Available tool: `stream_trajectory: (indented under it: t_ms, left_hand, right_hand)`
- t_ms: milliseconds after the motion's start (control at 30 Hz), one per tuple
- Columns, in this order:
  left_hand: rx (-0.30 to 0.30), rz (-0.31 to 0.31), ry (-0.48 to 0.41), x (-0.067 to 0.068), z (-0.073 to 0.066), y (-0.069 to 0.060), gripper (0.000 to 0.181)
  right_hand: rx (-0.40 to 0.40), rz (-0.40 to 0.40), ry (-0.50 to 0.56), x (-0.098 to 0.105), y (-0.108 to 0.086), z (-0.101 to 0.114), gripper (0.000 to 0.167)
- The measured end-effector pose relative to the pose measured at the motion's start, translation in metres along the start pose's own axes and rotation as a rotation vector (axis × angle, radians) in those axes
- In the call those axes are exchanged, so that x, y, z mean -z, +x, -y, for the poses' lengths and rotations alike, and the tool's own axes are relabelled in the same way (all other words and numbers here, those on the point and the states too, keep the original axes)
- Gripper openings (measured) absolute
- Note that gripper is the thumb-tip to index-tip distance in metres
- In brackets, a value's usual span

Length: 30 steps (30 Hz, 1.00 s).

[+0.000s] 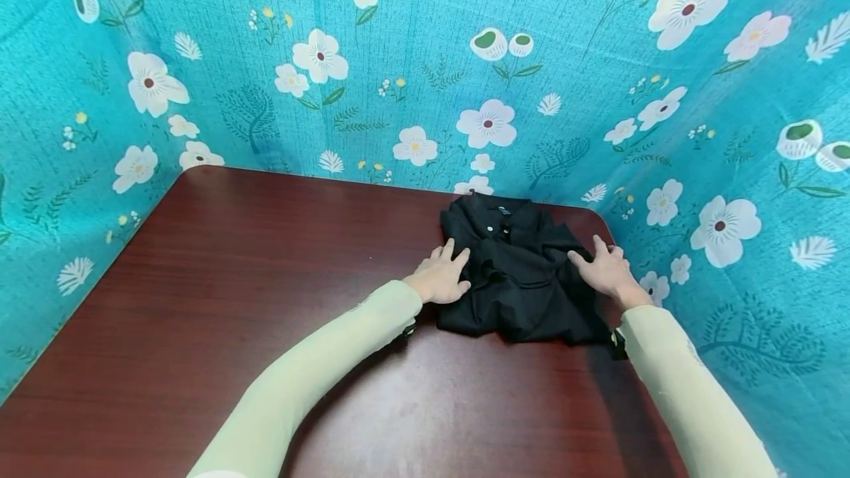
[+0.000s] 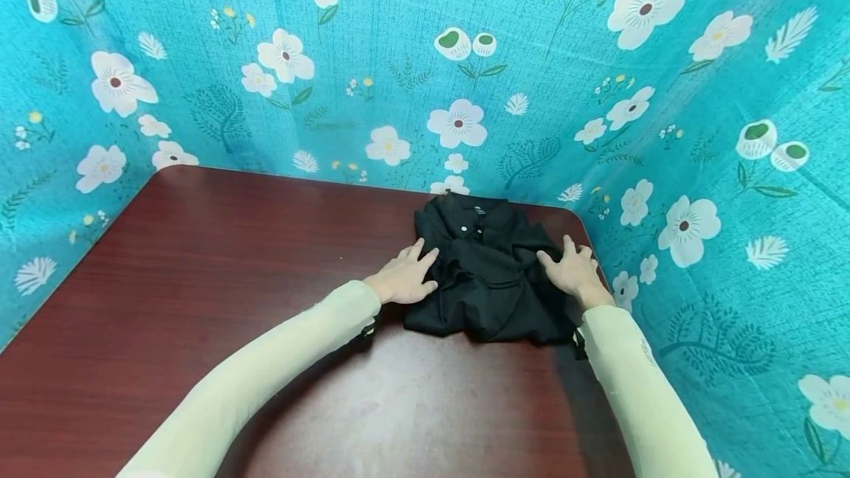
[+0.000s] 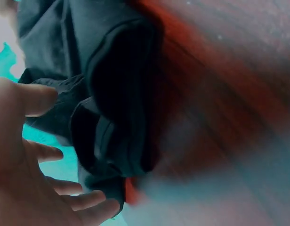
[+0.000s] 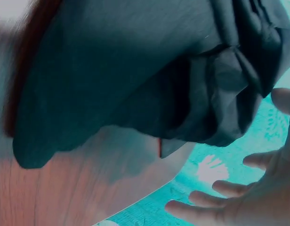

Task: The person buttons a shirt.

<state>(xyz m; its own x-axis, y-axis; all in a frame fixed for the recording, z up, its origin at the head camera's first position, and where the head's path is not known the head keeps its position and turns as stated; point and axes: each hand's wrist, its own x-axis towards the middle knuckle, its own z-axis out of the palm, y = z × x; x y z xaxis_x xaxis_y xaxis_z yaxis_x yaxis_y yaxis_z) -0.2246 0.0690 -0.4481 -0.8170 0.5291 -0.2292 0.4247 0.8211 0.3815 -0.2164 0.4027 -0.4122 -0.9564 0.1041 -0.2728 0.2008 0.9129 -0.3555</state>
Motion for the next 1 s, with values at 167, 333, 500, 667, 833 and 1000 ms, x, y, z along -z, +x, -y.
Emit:
stream_trajectory:
  t_ms: [167, 333, 500, 667, 833, 1000]
  left_hand:
    - [0.002, 0.03, 0.013, -0.004, -0.007, 0.008, 0.069]
    - [0.019, 0.042, -0.027, -0.002, -0.013, 0.014, 0.07]
    - [0.026, 0.056, 0.041, -0.007, -0.017, 0.017, 0.068]
    - [0.034, 0.096, 0.187, -0.013, -0.023, 0.019, 0.069]
    - [0.038, 0.149, 0.284, -0.017, -0.024, 0.02, 0.069]
    - [0.034, 0.137, 0.286, -0.02, -0.021, 0.021, 0.069]
  right_hand:
    - [0.012, 0.043, -0.056, -0.007, 0.01, -0.008, 0.095]
    - [0.055, 0.045, -0.108, -0.018, 0.017, -0.009, 0.091]
    - [0.075, 0.094, -0.111, -0.027, 0.02, -0.009, 0.084]
    - [0.096, 0.167, -0.106, -0.032, 0.021, -0.009, 0.081]
    - [0.116, 0.192, -0.155, -0.035, 0.023, -0.004, 0.078]
    - [0.135, 0.182, -0.21, -0.038, 0.024, -0.002, 0.075]
